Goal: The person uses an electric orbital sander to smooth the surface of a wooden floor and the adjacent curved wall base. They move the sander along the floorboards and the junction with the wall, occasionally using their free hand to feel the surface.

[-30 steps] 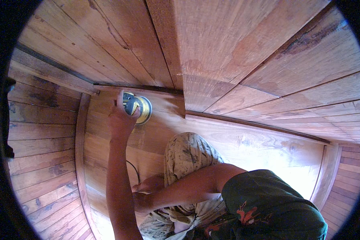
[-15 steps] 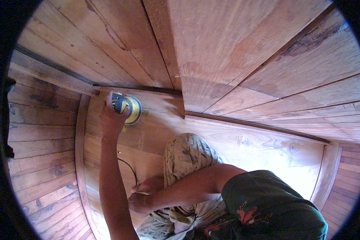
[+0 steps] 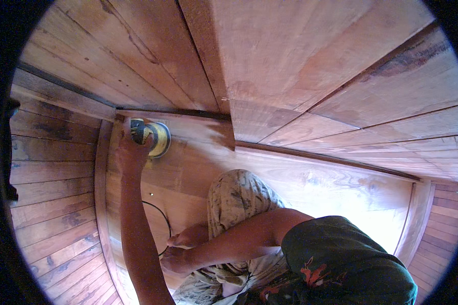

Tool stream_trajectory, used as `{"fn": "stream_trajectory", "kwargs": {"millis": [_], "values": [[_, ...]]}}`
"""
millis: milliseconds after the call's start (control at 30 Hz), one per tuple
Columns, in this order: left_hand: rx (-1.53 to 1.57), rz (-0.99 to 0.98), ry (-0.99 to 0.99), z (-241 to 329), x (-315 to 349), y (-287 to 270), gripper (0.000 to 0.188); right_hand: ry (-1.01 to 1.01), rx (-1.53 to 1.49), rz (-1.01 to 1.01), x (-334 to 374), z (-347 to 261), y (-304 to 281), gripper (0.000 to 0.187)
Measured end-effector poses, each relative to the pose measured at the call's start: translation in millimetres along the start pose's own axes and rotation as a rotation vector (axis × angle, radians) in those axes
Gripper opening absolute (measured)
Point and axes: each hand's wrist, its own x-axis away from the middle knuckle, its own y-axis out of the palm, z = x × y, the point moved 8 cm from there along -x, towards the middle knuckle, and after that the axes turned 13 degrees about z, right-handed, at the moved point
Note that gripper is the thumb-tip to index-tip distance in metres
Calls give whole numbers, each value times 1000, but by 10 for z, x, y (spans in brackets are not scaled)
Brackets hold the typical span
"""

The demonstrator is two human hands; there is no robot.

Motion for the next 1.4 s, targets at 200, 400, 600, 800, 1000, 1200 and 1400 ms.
{"fn": "stream_trajectory", "kwargs": {"millis": [200, 400, 600, 800, 1000, 1200, 1400], "values": [[96, 37, 85, 194, 102, 54, 93, 439, -1149, -100, 131, 87, -144, 39], [106, -14, 106, 479, 261, 51, 95, 707, -2384, -7, 121, -258, -845, 37], [91, -120, 94, 729, 493, -46, 92, 529, -2297, 288, -10, -271, -794, 28], [131, -150, 143, 776, 719, -126, 94, 35, -2335, 19, -73, -419, -927, 33], [151, -153, 171, 620, 950, -217, 98, -5, -469, 111, -173, -552, -1042, 38], [139, -183, 140, 396, 1180, -329, 100, -4, 100, -204, -32, -779, -1527, 30], [158, -173, 127, 188, 1372, -448, 98, -21, 212, -373, -64, -889, -1702, 28]]}}
